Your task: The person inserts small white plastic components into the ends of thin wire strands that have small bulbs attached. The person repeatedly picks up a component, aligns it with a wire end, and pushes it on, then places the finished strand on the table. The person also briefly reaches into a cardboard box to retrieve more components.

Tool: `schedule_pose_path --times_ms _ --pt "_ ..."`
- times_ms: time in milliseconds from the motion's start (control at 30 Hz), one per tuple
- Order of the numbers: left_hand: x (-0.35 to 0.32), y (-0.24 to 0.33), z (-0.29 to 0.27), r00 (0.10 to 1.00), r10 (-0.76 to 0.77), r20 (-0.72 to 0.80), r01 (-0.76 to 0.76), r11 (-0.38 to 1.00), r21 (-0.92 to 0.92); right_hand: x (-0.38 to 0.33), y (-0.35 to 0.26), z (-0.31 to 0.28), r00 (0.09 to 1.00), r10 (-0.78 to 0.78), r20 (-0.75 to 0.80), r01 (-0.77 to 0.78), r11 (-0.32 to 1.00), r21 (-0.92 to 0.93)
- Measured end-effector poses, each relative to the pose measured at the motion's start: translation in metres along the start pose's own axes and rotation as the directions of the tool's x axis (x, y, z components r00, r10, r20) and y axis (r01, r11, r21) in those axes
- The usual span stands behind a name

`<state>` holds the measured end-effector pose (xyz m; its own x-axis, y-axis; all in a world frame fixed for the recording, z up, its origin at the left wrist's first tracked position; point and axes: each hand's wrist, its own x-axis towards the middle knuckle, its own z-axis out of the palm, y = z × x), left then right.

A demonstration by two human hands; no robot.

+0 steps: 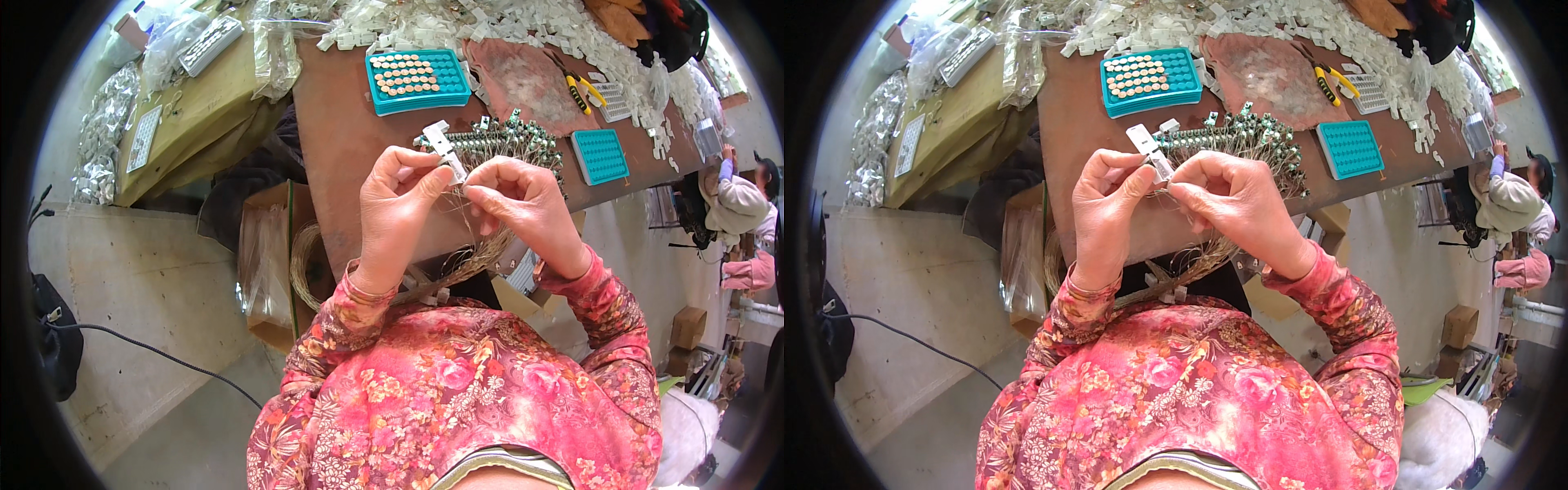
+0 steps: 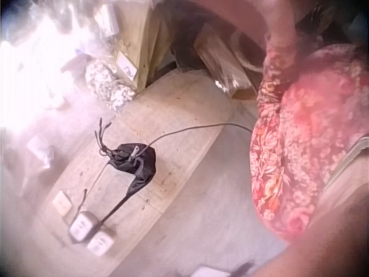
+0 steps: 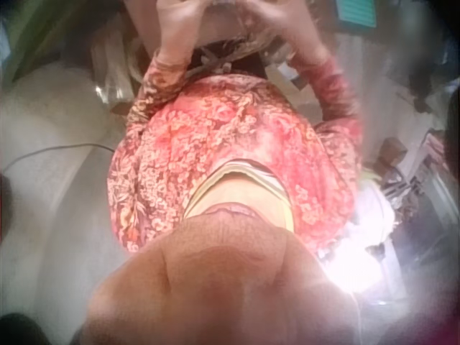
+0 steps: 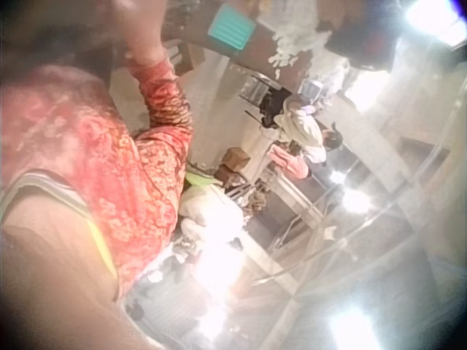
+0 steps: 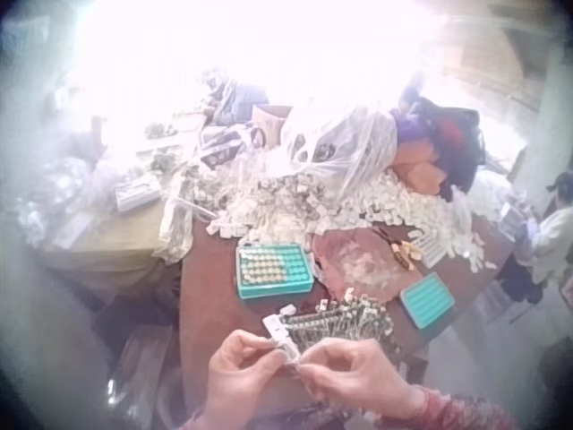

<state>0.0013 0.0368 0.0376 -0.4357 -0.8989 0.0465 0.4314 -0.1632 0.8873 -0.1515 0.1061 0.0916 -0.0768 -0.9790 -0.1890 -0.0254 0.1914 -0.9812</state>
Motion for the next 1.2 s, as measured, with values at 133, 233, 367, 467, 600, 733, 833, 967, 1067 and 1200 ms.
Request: schedule_pose_path --times_ms 133,233,367,467,600,733,833,967,1067,1200 --pt "0.001 -0.001 0.0 0.999 0.026 0.027 -0.027 0.999 0.031 0.0 -0.005 -0.004 0.997 0.082 0.009 -0.083 0.995 0.05" --pt "0.002 0.001 -0.003 0.998 0.022 0.059 -0.028 0.996 0.09 0.005 -0.002 -0.006 0.986 0.15 0.068 -0.159 0.973 0.167" --pt "0.001 0.003 -0.005 0.997 -0.012 0.073 0.005 0.996 0.092 0.007 0.003 -0.004 0.979 0.167 0.113 -0.187 0.963 0.192" --pt "0.0 0.002 -0.006 0.984 -0.179 0.011 0.179 0.98 -0.088 0.003 0.006 0.003 0.994 0.083 0.074 -0.087 0.995 0.051" --pt "-0.002 -0.004 0.0 0.979 -0.196 -0.051 0.187 0.972 -0.145 0.0 0.005 0.005 0.999 0.04 0.029 -0.04 0.999 -0.026" --pt "-0.002 -0.005 0.001 0.99 -0.136 -0.036 0.13 0.98 -0.15 0.001 0.009 0.011 0.986 -0.139 -0.091 0.117 0.969 -0.216" --pt "-0.005 -0.005 0.002 0.984 -0.177 -0.033 0.17 0.974 -0.151 0.003 0.015 0.018 0.941 -0.279 -0.194 0.207 0.923 -0.323" --pt "-0.008 -0.004 0.003 0.973 -0.231 -0.022 0.222 0.954 -0.203 0.003 0.019 0.023 0.952 -0.187 -0.242 0.164 0.98 -0.113" --pt "-0.009 -0.005 0.005 0.965 -0.262 -0.033 0.249 0.943 -0.222 0.001 0.021 0.028 0.95 -0.152 -0.274 0.146 0.988 -0.045" --pt "-0.014 -0.006 0.007 0.974 -0.225 -0.03 0.214 0.954 -0.209 -0.002 0.025 0.034 0.94 -0.152 -0.306 0.193 0.975 0.109"
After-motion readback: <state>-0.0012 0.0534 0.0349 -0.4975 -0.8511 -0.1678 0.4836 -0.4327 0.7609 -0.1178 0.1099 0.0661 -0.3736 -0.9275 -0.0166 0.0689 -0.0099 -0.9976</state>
